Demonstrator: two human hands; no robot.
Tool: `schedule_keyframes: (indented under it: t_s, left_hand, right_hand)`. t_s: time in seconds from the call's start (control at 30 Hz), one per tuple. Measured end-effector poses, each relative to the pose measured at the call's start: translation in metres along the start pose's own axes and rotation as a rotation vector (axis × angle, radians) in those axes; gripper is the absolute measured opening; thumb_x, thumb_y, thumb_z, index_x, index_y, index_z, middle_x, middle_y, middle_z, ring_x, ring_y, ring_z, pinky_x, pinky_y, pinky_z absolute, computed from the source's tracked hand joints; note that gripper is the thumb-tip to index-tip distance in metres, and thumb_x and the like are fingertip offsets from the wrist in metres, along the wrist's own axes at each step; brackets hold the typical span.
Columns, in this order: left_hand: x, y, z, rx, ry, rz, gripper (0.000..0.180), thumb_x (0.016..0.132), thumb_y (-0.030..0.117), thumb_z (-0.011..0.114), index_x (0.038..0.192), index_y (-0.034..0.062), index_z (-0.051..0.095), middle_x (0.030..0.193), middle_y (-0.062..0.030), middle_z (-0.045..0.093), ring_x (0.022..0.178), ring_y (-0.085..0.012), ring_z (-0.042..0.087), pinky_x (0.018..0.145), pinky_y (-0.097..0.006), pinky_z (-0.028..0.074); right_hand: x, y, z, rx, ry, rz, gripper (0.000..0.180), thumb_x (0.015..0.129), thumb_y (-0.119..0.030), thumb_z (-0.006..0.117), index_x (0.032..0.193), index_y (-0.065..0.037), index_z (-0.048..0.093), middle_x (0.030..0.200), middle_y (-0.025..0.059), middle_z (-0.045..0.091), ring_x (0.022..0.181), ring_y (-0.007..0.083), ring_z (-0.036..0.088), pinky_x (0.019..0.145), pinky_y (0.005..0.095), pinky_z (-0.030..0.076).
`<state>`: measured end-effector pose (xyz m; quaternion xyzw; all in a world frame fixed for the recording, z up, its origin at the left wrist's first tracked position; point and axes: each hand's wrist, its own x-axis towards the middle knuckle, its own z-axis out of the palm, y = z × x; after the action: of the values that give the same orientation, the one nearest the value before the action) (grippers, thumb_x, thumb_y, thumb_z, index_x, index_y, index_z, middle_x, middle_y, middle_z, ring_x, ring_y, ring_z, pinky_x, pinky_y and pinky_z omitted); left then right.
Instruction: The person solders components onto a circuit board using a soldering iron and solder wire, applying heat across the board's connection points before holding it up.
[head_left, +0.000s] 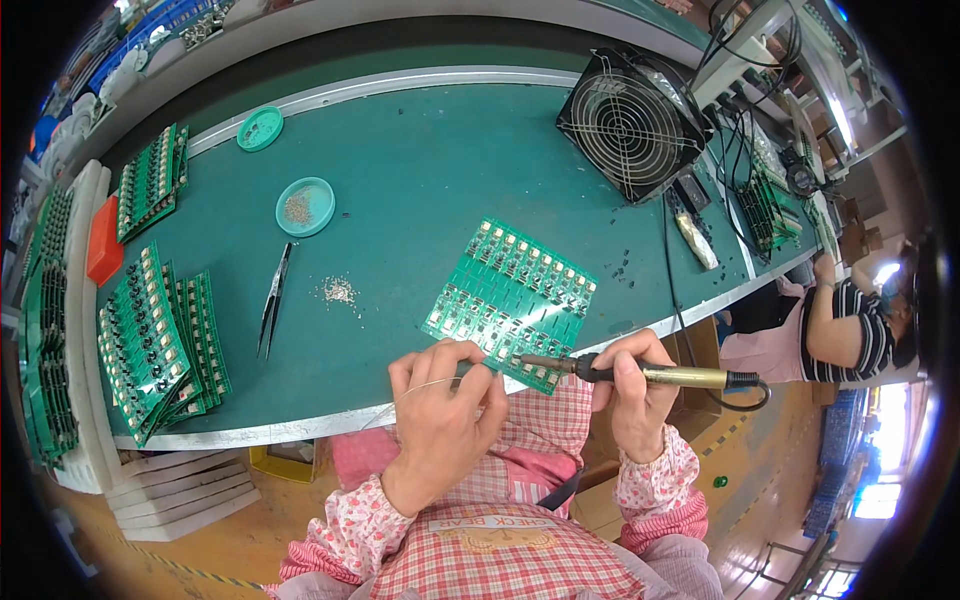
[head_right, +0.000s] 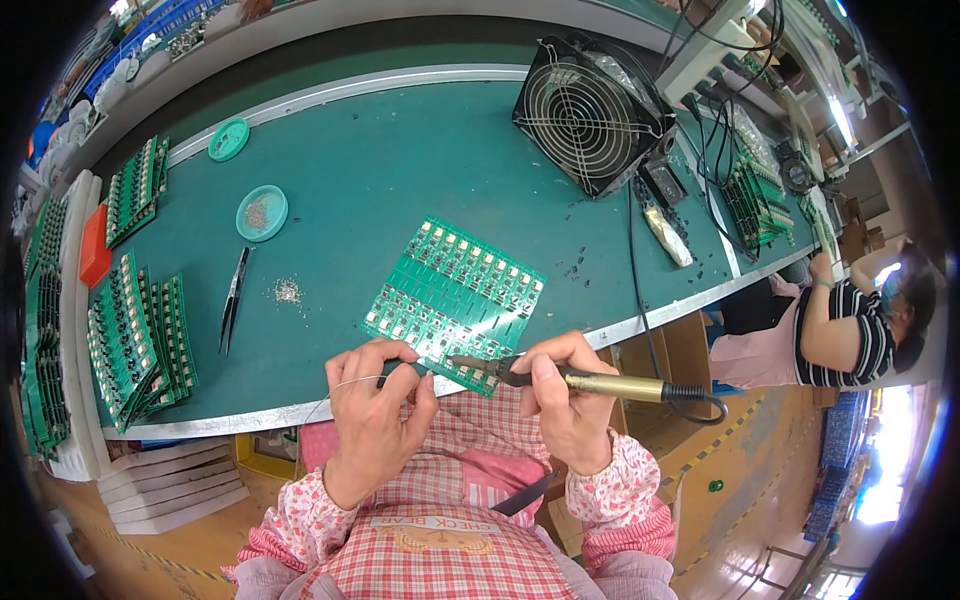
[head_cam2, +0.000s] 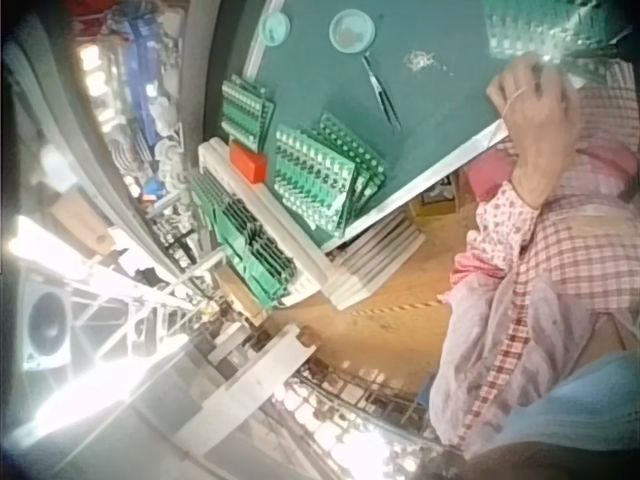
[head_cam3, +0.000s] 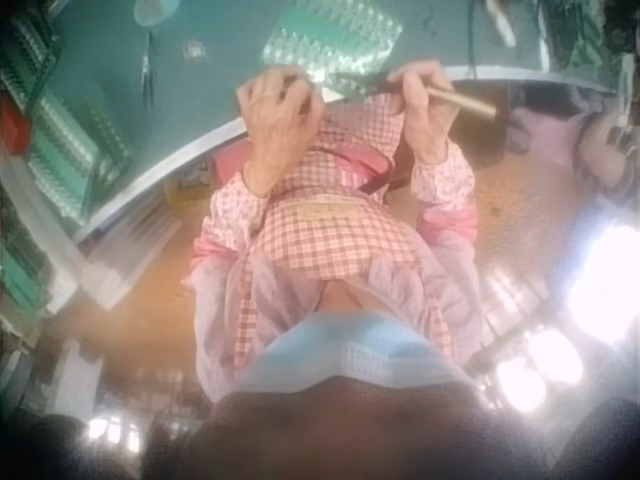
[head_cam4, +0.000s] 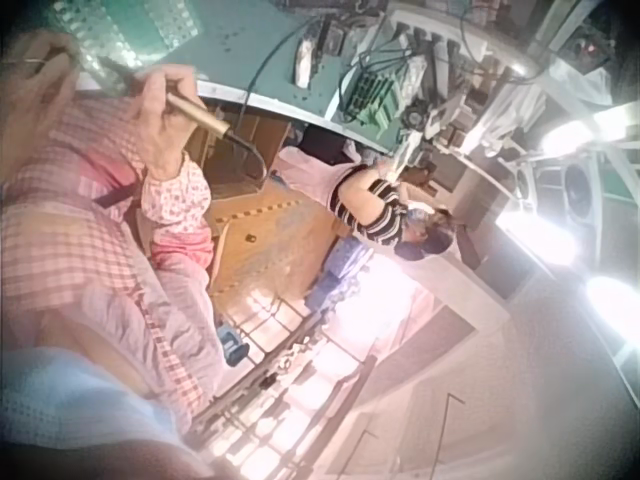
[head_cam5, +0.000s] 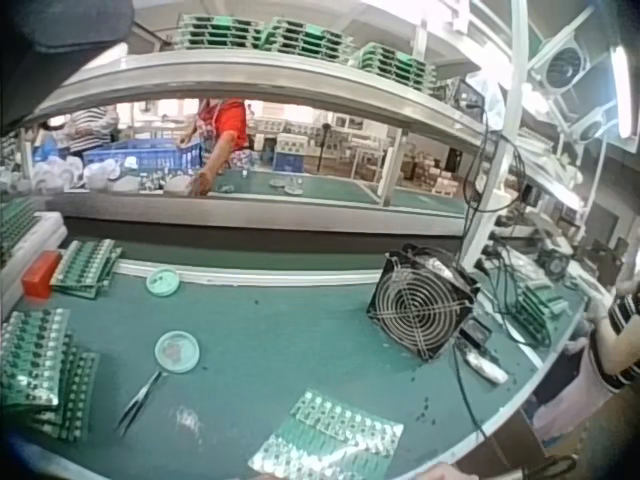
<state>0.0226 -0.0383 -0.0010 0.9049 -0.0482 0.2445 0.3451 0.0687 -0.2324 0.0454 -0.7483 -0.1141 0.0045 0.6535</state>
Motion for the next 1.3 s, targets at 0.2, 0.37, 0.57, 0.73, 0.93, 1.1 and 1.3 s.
schedule_keyframes:
  t_s: [0.2,0.37,0.57,0.73,0.93,1.1,1.3]
  left_hand:
    - [0.002,0.001,0.001,0.02,0.003,-0.002,0.016,0.075,0.008,0.075,0.076,0.0073,0.059,0.1,-0.0062,0.062,0.093,-0.0247,0.059,0.083,-0.04,0.037]
    - [0.003,0.002,0.003,0.041,0.006,-0.014,0.016,0.075,0.008,0.075,0.075,0.0081,0.06,0.099,-0.0056,0.061,0.093,-0.0244,0.059,0.082,-0.04,0.036]
    - [0.005,0.003,0.005,0.069,0.005,-0.022,0.013,0.076,0.009,0.074,0.077,0.0082,0.061,0.098,-0.0042,0.061,0.094,-0.0247,0.058,0.083,-0.041,0.038]
    - [0.005,0.002,0.004,0.058,0.016,0.006,0.015,0.075,0.006,0.075,0.077,0.0069,0.06,0.098,-0.0057,0.061,0.09,-0.0243,0.058,0.082,-0.041,0.037]
    - [-0.002,-0.002,-0.001,0.0,0.028,-0.005,0.014,0.076,0.007,0.073,0.077,0.0064,0.059,0.099,-0.0062,0.062,0.092,-0.0248,0.058,0.083,-0.041,0.037]
    - [-0.001,0.012,-0.014,-0.081,-0.027,0.126,0.012,0.076,0.009,0.074,0.081,0.0103,0.064,0.098,-0.0045,0.061,0.096,-0.0239,0.059,0.087,-0.043,0.036]
    - [-0.014,0.023,-0.021,-0.102,-0.063,0.152,0.015,0.073,0.016,0.079,0.081,0.0146,0.067,0.093,-0.0001,0.061,0.097,-0.0223,0.059,0.096,-0.047,0.034]
  right_hand:
    - [0.007,0.005,0.002,0.047,-0.024,0.021,0.023,0.102,-0.02,0.056,0.092,0.0,0.058,0.074,0.0049,0.062,0.05,0.0061,0.053,0.046,0.0217,0.042]
    - [0.012,0.003,0.004,0.036,-0.047,0.033,0.023,0.102,-0.021,0.056,0.092,0.0,0.058,0.072,0.0037,0.061,0.05,0.0055,0.053,0.046,0.0217,0.042]
    - [0.015,0.004,0.0,0.027,-0.077,0.033,0.023,0.102,-0.02,0.055,0.092,0.0,0.058,0.071,0.0024,0.06,0.05,0.0047,0.052,0.046,0.0219,0.042]
    - [0.013,0.002,0.002,-0.009,-0.077,0.007,0.02,0.102,-0.017,0.054,0.091,0.0,0.059,0.071,0.0022,0.06,0.05,0.0045,0.051,0.046,0.0217,0.042]
    - [0.005,-0.001,-0.002,0.007,0.025,-0.04,0.019,0.1,-0.014,0.053,0.09,0.001,0.059,0.072,0.0036,0.062,0.049,0.0056,0.053,0.047,0.0214,0.042]
    - [-0.008,0.016,-0.018,-0.256,-0.029,-0.416,0.009,0.085,-0.001,0.065,0.092,-0.001,0.069,0.071,0.0063,0.063,0.052,0.0133,0.056,0.05,0.0281,0.044]
    - [-0.02,0.003,-0.017,-0.682,-0.345,-0.505,0.029,0.066,-0.009,0.083,0.092,-0.016,0.073,0.077,0.0018,0.052,0.066,0.0203,0.055,0.053,0.0327,0.044]
